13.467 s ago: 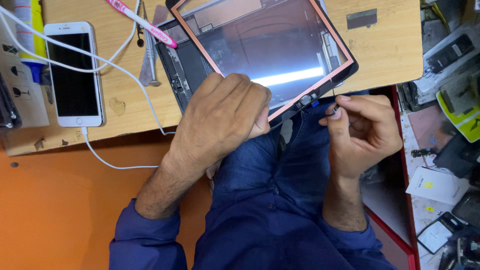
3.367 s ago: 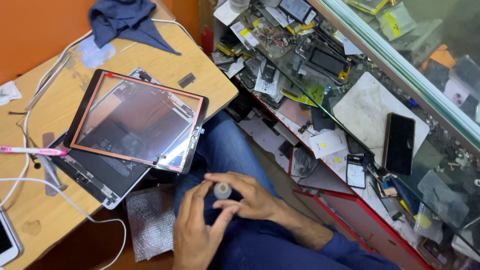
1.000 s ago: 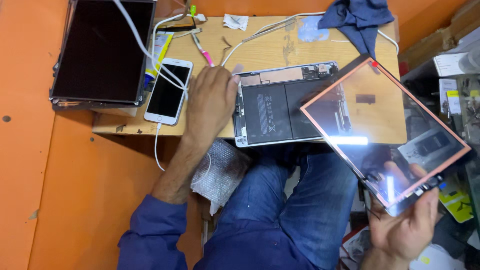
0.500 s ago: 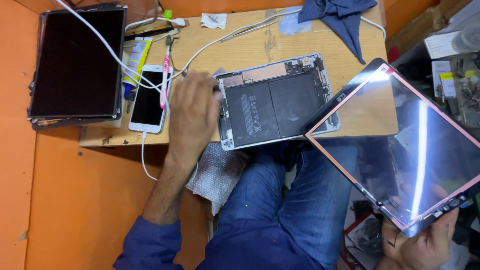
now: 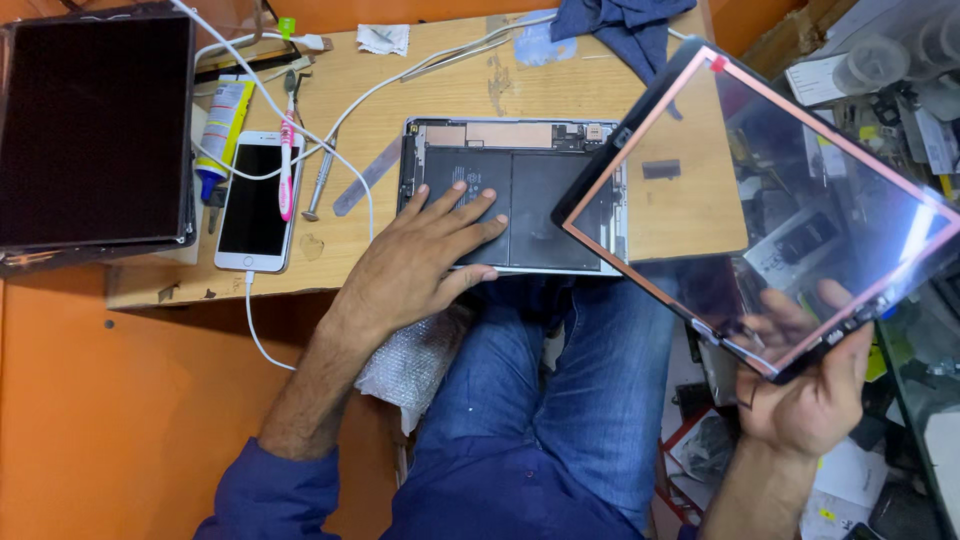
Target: The person reassembles a tablet by connecting internal cables, placing the display assembly onto the chassis, and securing it with screws. The device powers on during the process.
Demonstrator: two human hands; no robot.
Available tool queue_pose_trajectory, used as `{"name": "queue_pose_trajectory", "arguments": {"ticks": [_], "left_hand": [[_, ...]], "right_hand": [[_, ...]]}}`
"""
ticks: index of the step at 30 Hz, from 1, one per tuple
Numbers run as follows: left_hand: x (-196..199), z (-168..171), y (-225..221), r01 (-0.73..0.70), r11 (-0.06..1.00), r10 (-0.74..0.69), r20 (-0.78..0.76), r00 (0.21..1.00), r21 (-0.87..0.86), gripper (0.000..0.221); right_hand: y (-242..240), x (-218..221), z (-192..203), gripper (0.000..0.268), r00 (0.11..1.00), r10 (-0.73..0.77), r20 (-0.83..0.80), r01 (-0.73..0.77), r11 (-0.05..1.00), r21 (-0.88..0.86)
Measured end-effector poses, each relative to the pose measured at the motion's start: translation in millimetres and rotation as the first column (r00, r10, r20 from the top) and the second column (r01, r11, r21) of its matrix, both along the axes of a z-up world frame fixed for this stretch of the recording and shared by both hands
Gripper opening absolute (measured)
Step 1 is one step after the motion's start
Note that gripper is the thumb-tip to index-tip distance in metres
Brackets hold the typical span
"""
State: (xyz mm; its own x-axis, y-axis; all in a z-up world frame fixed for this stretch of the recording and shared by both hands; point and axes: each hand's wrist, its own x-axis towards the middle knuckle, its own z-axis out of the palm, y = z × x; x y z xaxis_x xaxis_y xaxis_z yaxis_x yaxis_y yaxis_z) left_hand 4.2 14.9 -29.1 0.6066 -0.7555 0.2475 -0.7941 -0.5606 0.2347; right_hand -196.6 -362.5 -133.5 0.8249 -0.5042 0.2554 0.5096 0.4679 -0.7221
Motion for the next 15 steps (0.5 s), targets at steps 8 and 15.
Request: {"name": "queue_pose_trajectory", "arguments": {"ticks": [8, 15], "left_hand": [[5.9, 2.2, -11.2, -0.08, 0.994, 0.085, 0.073, 0.994, -0.07, 0.052], [29.3, 10.7, 10.7, -0.423, 0.706, 0.167, -0.446, 0.879, -0.569, 0.047]], "right_hand": [[13.5, 104.5, 55.6, 0.043, 0.975, 0.222, 0.021, -0.221, 0.975, -0.028], [30.3, 173.6, 103.6, 0.045, 0.928, 0.374, 0.011, -0.369, 0.921, -0.127]]}}
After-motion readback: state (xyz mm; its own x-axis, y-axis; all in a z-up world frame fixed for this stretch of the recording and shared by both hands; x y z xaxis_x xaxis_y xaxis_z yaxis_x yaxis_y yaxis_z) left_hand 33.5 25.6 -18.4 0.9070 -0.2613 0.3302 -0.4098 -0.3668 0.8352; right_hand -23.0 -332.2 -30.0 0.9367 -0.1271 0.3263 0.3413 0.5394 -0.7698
